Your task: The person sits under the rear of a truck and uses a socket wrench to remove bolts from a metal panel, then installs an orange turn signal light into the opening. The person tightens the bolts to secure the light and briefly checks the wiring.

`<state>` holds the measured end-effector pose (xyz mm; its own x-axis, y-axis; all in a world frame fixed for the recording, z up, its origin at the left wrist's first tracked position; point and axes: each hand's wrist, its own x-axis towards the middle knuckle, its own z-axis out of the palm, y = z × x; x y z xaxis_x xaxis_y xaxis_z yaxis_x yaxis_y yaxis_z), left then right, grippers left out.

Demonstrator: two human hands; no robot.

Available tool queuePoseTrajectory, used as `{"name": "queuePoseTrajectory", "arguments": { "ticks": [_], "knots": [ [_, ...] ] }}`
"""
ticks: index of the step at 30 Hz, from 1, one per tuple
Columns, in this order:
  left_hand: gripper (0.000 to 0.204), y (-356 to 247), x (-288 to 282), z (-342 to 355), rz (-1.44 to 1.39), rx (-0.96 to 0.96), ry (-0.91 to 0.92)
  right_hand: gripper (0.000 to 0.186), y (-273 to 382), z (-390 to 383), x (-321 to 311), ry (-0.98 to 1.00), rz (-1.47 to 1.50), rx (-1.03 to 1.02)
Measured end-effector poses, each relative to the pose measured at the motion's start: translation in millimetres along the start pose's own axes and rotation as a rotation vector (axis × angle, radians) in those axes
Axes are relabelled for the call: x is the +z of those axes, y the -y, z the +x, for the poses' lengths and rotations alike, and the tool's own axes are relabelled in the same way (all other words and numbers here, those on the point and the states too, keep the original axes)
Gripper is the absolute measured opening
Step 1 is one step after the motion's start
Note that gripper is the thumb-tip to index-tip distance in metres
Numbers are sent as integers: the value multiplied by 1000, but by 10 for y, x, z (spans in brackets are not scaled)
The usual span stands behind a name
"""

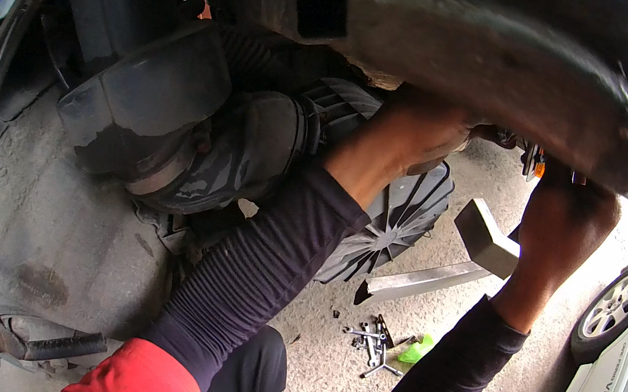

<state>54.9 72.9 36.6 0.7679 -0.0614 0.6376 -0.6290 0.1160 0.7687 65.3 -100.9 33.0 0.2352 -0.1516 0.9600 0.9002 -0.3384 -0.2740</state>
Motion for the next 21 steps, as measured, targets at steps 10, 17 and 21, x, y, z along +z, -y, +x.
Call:
{"name": "queuePoseTrajectory", "arguments": {
  "ticks": [10,17,21],
  "knots": [
    [18,78,-73,174,574,234,-52,13,73,-15,77,-38,68,11],
    [27,-45,-60,109,294,-27,-146,13,76,0,90,-35,83,79],
    [31,-110,18,-56,-37,-103,-187,13,20,-8,90,-42,67,49]
  ]
}}
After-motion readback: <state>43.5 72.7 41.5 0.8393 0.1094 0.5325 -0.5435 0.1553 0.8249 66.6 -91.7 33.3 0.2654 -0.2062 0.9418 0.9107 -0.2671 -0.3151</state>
